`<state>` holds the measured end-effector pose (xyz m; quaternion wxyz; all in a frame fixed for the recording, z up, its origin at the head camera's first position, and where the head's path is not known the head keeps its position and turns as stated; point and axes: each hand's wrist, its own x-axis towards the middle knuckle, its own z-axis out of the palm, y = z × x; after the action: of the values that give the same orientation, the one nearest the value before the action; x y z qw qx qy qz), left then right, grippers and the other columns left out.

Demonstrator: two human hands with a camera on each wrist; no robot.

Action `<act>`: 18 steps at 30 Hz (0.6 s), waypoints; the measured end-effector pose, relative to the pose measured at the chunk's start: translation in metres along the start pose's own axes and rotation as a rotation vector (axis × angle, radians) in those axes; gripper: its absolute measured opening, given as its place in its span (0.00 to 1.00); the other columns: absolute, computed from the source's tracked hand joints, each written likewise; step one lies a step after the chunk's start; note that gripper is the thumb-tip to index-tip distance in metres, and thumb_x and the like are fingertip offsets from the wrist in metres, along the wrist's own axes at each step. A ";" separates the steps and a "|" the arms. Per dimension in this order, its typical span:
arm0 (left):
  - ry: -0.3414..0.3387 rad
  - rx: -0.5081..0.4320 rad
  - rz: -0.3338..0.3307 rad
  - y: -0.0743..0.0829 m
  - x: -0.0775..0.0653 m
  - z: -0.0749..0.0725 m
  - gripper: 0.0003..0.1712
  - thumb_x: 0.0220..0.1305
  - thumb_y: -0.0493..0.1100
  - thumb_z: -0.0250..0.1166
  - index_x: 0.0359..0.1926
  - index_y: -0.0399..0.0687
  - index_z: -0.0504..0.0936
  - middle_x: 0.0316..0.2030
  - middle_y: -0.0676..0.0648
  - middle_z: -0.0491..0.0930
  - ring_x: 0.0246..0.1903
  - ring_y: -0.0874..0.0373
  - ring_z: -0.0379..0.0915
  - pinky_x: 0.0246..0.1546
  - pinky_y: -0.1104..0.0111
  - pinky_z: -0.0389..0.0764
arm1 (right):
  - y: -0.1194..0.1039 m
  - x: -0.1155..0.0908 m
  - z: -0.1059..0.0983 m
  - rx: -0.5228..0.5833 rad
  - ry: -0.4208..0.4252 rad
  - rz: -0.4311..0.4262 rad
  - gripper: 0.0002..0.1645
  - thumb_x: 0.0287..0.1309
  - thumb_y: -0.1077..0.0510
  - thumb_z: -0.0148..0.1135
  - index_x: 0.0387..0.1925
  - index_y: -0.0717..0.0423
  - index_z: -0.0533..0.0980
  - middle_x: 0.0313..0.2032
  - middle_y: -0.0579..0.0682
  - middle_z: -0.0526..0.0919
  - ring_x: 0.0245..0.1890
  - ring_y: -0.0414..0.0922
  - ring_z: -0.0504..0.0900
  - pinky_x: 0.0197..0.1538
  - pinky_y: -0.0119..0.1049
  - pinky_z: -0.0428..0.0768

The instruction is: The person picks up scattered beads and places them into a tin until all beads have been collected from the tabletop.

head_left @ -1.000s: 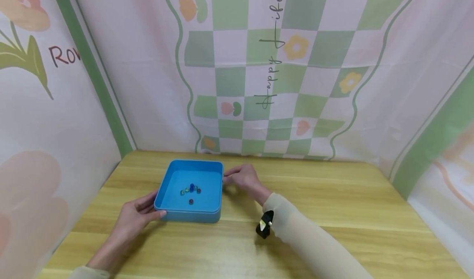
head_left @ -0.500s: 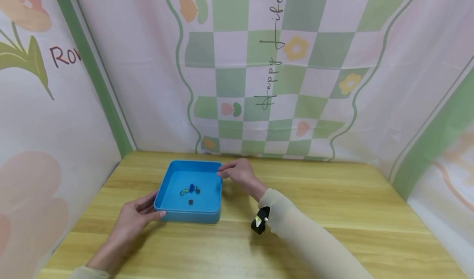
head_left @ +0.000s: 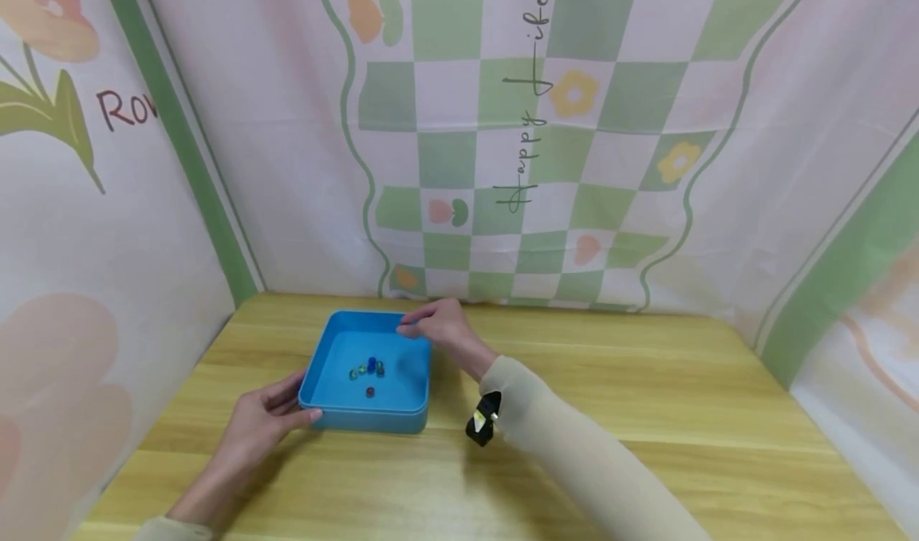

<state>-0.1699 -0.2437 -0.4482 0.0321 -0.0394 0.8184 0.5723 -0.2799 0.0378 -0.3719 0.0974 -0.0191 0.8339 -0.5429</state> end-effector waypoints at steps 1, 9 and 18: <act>-0.001 0.000 0.001 0.000 0.000 0.000 0.48 0.62 0.41 0.79 0.77 0.34 0.64 0.73 0.29 0.64 0.68 0.35 0.70 0.60 0.60 0.81 | -0.001 0.000 0.002 0.000 -0.001 -0.003 0.07 0.59 0.59 0.79 0.39 0.53 0.91 0.46 0.49 0.89 0.58 0.53 0.81 0.69 0.55 0.76; 0.001 0.007 -0.008 0.001 0.000 0.000 0.48 0.61 0.41 0.79 0.77 0.34 0.65 0.73 0.30 0.65 0.68 0.35 0.71 0.60 0.61 0.81 | -0.009 0.005 0.014 -0.026 0.007 0.001 0.04 0.59 0.58 0.80 0.37 0.51 0.91 0.53 0.50 0.87 0.62 0.54 0.77 0.70 0.56 0.74; 0.001 -0.002 -0.019 0.000 0.000 0.000 0.49 0.61 0.43 0.80 0.77 0.36 0.66 0.74 0.31 0.65 0.68 0.37 0.71 0.60 0.61 0.81 | -0.011 0.006 0.022 -0.026 0.018 -0.014 0.04 0.59 0.60 0.80 0.36 0.53 0.91 0.47 0.49 0.88 0.55 0.52 0.81 0.68 0.55 0.76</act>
<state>-0.1694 -0.2438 -0.4481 0.0369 -0.0476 0.8174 0.5728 -0.2823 0.0126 -0.3711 0.0856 -0.0212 0.8417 -0.5327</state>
